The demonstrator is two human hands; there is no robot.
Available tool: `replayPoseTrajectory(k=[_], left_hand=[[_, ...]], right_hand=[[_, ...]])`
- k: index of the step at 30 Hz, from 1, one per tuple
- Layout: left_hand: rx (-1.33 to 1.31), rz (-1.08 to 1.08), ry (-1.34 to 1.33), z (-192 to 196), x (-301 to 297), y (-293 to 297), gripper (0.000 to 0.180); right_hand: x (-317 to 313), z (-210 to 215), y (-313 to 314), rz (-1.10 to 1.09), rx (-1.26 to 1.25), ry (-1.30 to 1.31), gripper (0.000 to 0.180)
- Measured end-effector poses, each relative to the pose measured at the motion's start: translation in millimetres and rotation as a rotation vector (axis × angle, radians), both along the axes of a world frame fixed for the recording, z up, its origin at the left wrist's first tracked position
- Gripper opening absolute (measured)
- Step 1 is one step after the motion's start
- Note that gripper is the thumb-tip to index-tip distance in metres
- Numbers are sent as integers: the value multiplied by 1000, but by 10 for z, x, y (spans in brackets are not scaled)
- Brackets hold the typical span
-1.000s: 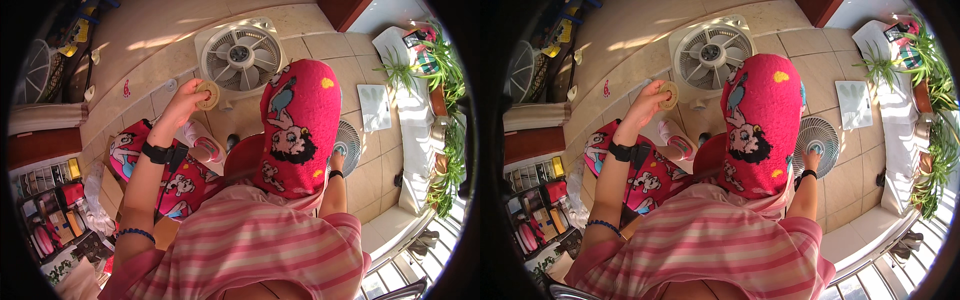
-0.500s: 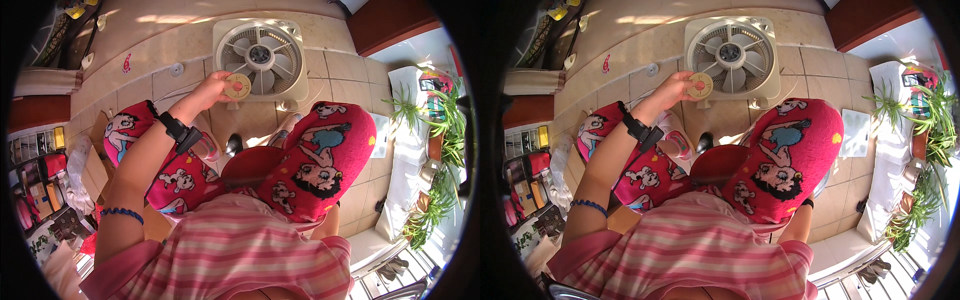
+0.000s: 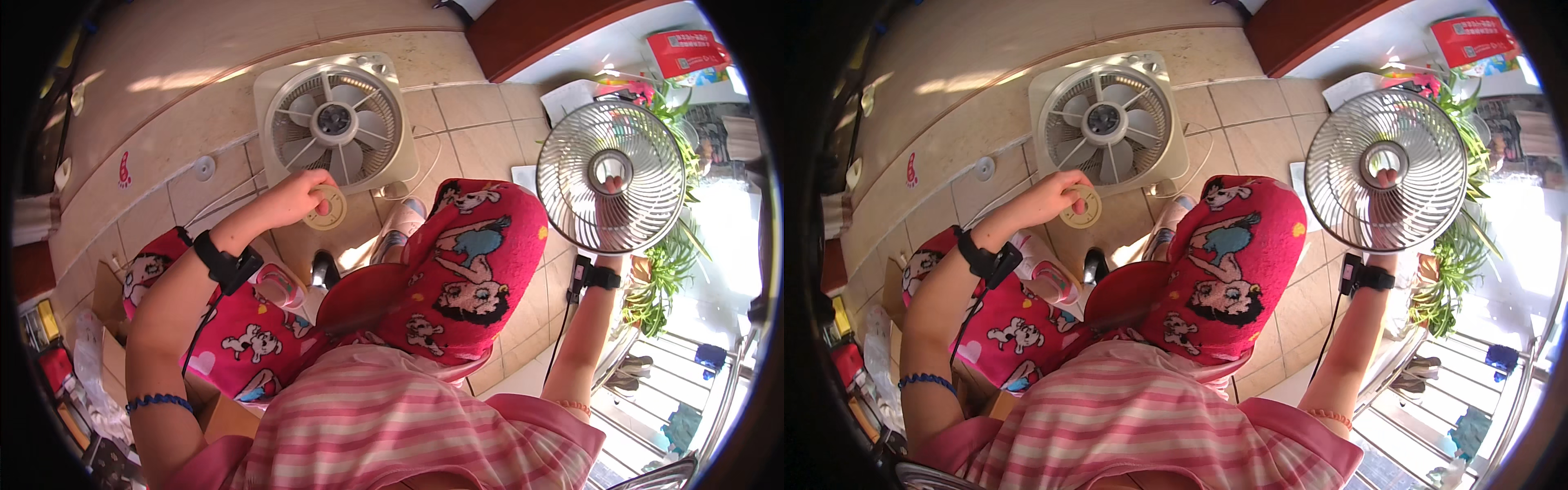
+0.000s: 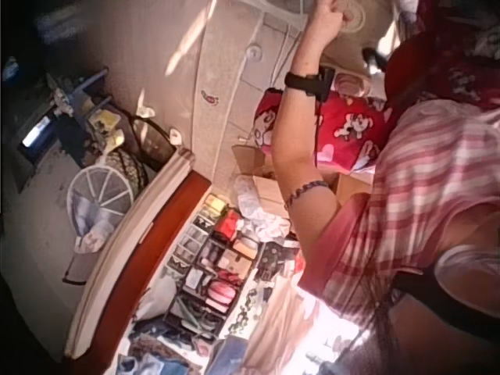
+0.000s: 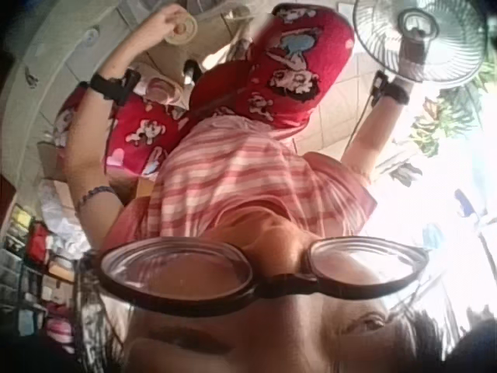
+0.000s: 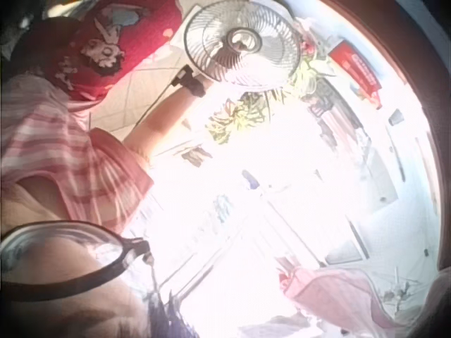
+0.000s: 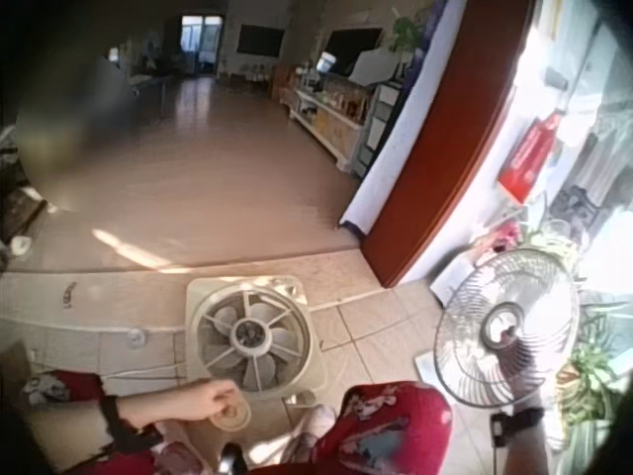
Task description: The person assembles a small white table fan by hand. They attach the front grille, insert the central hub cap, and secure the rear grille, completing the fan assembly.
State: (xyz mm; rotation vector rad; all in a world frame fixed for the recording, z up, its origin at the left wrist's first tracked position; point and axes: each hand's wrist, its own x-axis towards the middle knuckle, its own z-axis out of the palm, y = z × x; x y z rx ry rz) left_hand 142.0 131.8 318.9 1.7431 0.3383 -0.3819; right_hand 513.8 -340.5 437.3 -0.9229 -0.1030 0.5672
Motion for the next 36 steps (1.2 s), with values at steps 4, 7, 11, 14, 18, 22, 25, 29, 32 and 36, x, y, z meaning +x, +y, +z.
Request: replayPoseTrajectory(k=[4, 7, 11, 14, 18, 22, 25, 29, 32, 36], left_hand=[[42, -88, -53, 62, -6, -165, 25], [257, -183, -29, 64, -77, -150, 25], [485, -241, -160, -58, -179, -60, 22], [647, -373, -179, -205, -292, -77, 8], [946, -551, -391, -328, -585, -266, 2], [922, -522, -513, -287, -776, -397, 7], [954, -659, -425, -154, -752, -421, 16], [1015, -888, -329, 61, -666, -422, 9], [1112, -799, -386, 114, -704, -444, 4], [1137, -598, -528, 42, -795, -480, 3]], right_hand=[[-12, 422, 1046, 308, 222, -6, 51], [-207, 551, 1830, 483, 175, -92, 55], [-605, 353, 2613, 654, 241, -18, 53], [-848, 16, 2921, 688, 259, -7, 48], [-1017, -424, 3012, 687, -232, -46, 35], [-1115, -691, 2972, 847, -1179, -815, 50], [-1124, -756, 3029, 1039, -1285, -950, 54], [-1141, -769, 3145, 1135, -1249, -915, 49], [-1155, -888, 3290, 1252, -1218, -857, 41], [-1320, -1322, 3594, 1187, -1270, -1260, 36]])
